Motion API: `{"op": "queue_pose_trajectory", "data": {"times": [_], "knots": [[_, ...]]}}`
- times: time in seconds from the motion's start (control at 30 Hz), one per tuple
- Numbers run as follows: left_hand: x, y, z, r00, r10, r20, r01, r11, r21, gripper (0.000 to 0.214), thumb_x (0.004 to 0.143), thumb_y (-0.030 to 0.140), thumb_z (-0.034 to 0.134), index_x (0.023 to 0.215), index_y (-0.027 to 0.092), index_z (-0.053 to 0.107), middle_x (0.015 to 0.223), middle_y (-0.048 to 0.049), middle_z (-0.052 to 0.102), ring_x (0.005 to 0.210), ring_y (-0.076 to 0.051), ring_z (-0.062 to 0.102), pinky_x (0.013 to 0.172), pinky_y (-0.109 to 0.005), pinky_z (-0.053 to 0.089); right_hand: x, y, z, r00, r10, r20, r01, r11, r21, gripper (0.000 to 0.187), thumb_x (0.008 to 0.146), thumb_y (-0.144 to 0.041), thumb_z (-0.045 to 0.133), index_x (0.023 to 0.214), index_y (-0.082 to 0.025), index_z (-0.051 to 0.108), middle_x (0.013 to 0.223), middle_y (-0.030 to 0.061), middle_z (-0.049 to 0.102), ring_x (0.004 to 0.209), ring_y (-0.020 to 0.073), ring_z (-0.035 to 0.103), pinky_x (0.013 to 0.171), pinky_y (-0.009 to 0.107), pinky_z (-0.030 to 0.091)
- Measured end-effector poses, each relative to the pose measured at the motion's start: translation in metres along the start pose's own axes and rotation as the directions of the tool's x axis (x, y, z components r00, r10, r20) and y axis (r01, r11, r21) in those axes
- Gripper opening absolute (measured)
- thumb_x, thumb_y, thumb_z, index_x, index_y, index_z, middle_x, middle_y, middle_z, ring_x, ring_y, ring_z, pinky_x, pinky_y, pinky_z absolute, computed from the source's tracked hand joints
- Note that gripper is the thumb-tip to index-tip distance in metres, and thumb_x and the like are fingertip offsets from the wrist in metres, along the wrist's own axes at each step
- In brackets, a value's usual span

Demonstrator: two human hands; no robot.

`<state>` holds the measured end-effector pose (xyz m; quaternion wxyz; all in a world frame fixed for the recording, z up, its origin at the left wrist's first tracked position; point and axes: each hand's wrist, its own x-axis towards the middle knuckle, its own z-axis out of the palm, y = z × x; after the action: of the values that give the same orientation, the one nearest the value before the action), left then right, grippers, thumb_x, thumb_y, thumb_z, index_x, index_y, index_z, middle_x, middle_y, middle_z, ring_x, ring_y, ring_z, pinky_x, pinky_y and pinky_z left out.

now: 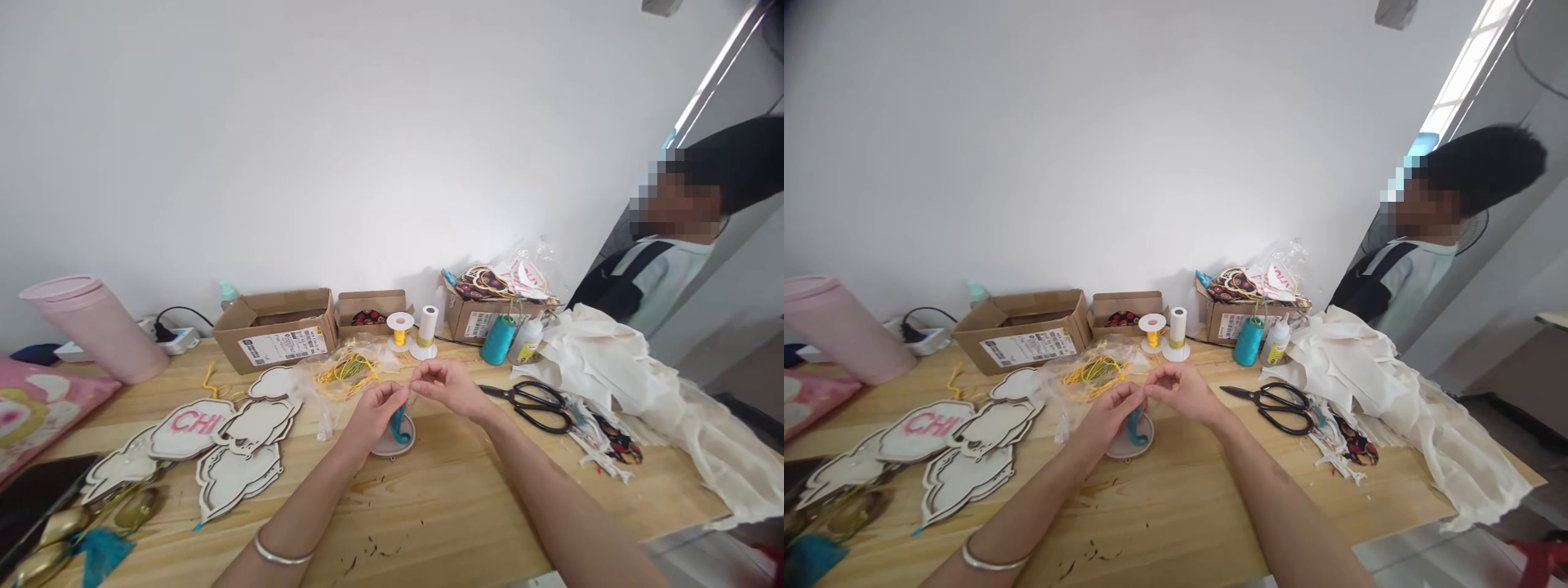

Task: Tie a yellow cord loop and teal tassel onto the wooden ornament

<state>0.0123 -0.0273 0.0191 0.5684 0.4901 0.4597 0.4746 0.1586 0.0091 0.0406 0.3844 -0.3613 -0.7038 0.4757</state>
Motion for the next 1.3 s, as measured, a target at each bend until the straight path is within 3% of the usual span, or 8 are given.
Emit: {"op": "queue_pose_trajectory", "data": {"times": [0.2, 0.4, 0.57, 0.83, 1.0, 1.17, 1.3], "knots": [[0.004, -0.004, -0.002, 0.999, -0.005, -0.053, 0.004, 1.000, -0.022, 0.032, 0.064, 0.044, 0.063, 0.061, 0.013, 0.057, 0.052, 0.0043, 0.043, 0.045, -0.005, 0.033, 0.043, -0.019, 0.024, 0.001, 0.006, 0.013, 0.991, -0.114, -0.074, 0.099, 0.980, -0.172, 0.012, 0.069, -0.029, 0.059, 0.063, -0.018, 0.060, 0.058, -0.0014, 0.053, 0.055, 0.0093, 0.039, 0.053, 0.023, 0.033], [0.015, -0.021, -0.008, 0.999, -0.030, -0.026, 0.025, 0.989, -0.148, 0.031, 0.065, 0.044, 0.062, 0.066, 0.014, 0.057, 0.055, 0.0035, 0.045, 0.048, -0.006, 0.037, 0.047, -0.019, 0.028, 0.009, 0.028, 0.003, 0.981, -0.080, -0.177, 0.077, 0.997, -0.024, 0.020, 0.067, -0.037, 0.062, 0.067, -0.018, 0.061, 0.065, 0.0012, 0.058, 0.060, 0.0115, 0.048, 0.057, 0.025, 0.040], [0.011, -0.018, -0.007, 0.995, 0.001, -0.101, -0.014, 0.992, -0.127, 0.030, 0.064, 0.042, 0.064, 0.063, 0.013, 0.058, 0.054, 0.0034, 0.047, 0.048, -0.006, 0.037, 0.047, -0.019, 0.027, 0.005, 0.022, 0.007, 0.985, -0.093, -0.145, 0.099, 0.995, 0.034, 0.017, 0.066, -0.036, 0.064, 0.065, -0.018, 0.062, 0.067, 0.0019, 0.059, 0.061, 0.0119, 0.049, 0.057, 0.025, 0.040], [0.007, -0.014, -0.007, 0.998, -0.039, -0.053, 0.025, 0.967, -0.255, 0.028, 0.064, 0.039, 0.066, 0.064, 0.012, 0.061, 0.054, 0.0037, 0.046, 0.050, -0.005, 0.036, 0.051, -0.019, 0.028, 0.001, 0.012, 0.012, 0.973, -0.188, -0.132, 0.183, 0.982, -0.049, 0.011, 0.069, -0.030, 0.063, 0.063, -0.021, 0.066, 0.065, 0.0020, 0.057, 0.061, 0.0128, 0.047, 0.054, 0.025, 0.037], [0.007, -0.011, -0.006, 0.997, -0.067, -0.046, 0.051, 0.959, -0.279, 0.027, 0.061, 0.037, 0.068, 0.066, 0.012, 0.061, 0.057, 0.0027, 0.051, 0.053, -0.005, 0.041, 0.054, -0.019, 0.032, 0.001, 0.012, 0.012, 0.967, -0.156, -0.201, 0.151, 0.988, -0.043, 0.011, 0.067, -0.029, 0.064, 0.062, -0.020, 0.064, 0.061, 0.0009, 0.057, 0.056, 0.0111, 0.045, 0.053, 0.025, 0.036], [0.007, -0.010, -0.006, 0.993, -0.102, -0.062, 0.079, 0.950, -0.302, 0.028, 0.058, 0.036, 0.071, 0.066, 0.012, 0.060, 0.058, 0.0028, 0.052, 0.053, -0.005, 0.043, 0.055, -0.020, 0.035, 0.002, 0.015, 0.012, 0.983, -0.094, -0.155, 0.096, 0.995, 0.008, 0.012, 0.065, -0.029, 0.065, 0.063, -0.018, 0.062, 0.062, 0.0003, 0.058, 0.057, 0.0104, 0.048, 0.055, 0.024, 0.039], [0.006, -0.009, -0.006, 0.991, -0.125, -0.037, 0.106, 0.935, -0.339, 0.029, 0.058, 0.037, 0.070, 0.066, 0.012, 0.057, 0.058, 0.0034, 0.051, 0.053, -0.005, 0.043, 0.056, -0.021, 0.037, 0.004, 0.020, 0.012, 0.981, -0.021, -0.195, 0.038, 0.996, 0.081, 0.016, 0.062, -0.031, 0.067, 0.063, -0.016, 0.062, 0.062, 0.0001, 0.058, 0.056, 0.0092, 0.048, 0.055, 0.023, 0.039]]}}
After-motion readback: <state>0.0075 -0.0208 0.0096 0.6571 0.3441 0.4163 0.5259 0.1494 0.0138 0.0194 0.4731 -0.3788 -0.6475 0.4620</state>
